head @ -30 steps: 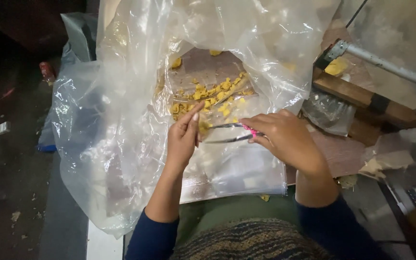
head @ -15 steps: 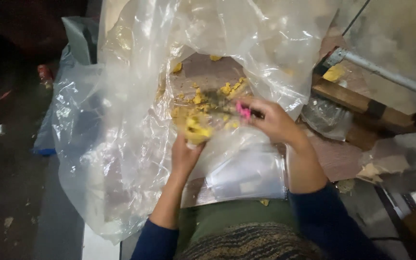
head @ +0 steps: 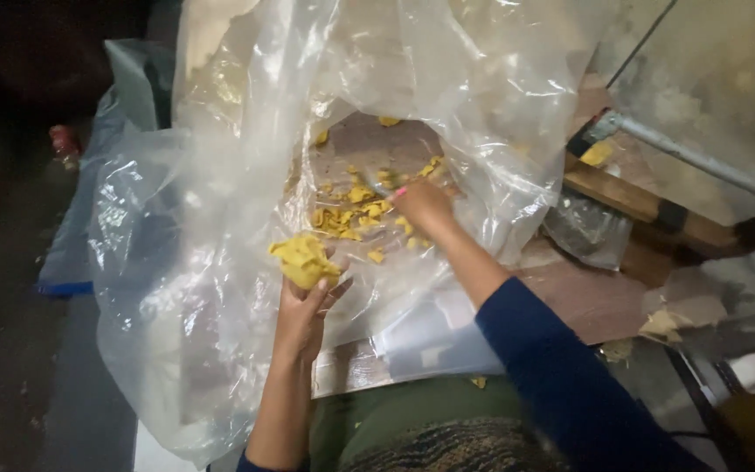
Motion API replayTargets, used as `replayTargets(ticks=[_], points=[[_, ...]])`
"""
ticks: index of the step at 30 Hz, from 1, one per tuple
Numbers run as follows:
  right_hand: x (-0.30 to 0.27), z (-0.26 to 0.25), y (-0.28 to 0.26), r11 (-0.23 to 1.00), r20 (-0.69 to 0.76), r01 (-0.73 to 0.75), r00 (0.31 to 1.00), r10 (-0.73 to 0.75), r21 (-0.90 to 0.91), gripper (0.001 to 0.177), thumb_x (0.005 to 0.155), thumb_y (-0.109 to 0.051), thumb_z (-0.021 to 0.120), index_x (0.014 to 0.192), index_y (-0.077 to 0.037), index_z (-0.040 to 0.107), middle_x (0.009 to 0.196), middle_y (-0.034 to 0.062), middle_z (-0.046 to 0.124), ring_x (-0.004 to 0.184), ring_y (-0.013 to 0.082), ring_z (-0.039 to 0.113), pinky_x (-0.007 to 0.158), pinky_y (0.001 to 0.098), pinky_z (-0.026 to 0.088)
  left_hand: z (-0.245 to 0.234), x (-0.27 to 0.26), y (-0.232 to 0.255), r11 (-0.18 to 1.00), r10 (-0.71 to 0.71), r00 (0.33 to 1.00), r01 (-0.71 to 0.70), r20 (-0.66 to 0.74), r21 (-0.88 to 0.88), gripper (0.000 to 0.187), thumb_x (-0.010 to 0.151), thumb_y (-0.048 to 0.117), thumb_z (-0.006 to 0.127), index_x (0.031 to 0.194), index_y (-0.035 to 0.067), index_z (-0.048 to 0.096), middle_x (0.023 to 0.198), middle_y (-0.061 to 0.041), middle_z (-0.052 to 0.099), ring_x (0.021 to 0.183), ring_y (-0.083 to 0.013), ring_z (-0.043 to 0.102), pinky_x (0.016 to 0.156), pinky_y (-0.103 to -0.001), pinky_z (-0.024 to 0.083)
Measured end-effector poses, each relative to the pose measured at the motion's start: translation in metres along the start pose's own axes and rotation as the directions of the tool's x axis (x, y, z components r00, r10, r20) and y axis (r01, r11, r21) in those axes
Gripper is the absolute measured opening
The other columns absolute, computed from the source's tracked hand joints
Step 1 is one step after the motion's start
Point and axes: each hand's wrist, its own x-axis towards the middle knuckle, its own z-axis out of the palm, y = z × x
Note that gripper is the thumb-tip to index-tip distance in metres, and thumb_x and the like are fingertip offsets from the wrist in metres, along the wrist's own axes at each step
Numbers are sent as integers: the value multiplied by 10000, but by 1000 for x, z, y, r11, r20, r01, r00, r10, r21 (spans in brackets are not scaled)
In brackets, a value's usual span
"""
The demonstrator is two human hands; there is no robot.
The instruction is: Manually filling small plastic bags with yellow food pieces using tongs and sealing them with a heat sealer.
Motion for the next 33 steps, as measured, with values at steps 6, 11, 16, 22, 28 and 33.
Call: replayTargets(ticks=[6,11,16,22,28,33], points=[[-3,17,-34,972,-16,235,972,-235,24,308,924,-295,584,1110,-110,747,1107,187,717,1088,413,697,933,536,552,2,2,-19,993,-114,993,113,26,13,926,834,109,681,1602,155,167,1522,-204,443,1202,-471,595,975,-661,500],[10,30,-13,917,-80,394,914,-399,-62,309,896,-201,654,1179,-86,700,1141,170,688,1121,414,677,943,551,547,8,-3,-16,986,-145,989,144,12,85,873,856,104,696,1586,61,219,1494,-221,462,1252,-450,571,1015,-629,482],[1,1,9,960,-33,268,962,-272,-84,386,944,-254,649,1328,-289,667,1250,75,693,1218,307,643,997,467,514,4,-1,-8,970,-83,994,64,74,233,853,805,115,786,1537,28,358,1443,-226,535,1276,-389,571,1042,-555,491],[-52,-77,6,820,-34,320,938,-346,474,459,902,-253,761,1316,-71,681,1065,137,735,861,219,690,744,347,570,17,-7,19,951,-76,987,29,140,307,961,787,158,802,1566,5,260,1507,-312,437,1304,-494,520,1011,-543,505],[-97,-147,-9,618,-95,503,816,-571,604,446,896,-170,773,1281,36,679,959,177,686,772,202,620,658,283,553,44,-6,40,863,-39,980,-65,194,502,977,799,159,825,1564,-5,240,1512,-306,434,1266,-476,569,991,-483,541],[-153,-193,-32,796,-7,596,801,-599,108,371,921,-251,698,1254,-89,726,1203,188,721,1120,445,660,930,528,506,58,-18,62,685,-16,987,-107,162,720,951,823,151,799,1591,88,242,1502,-279,448,1186,-443,637,976,-455,567]])
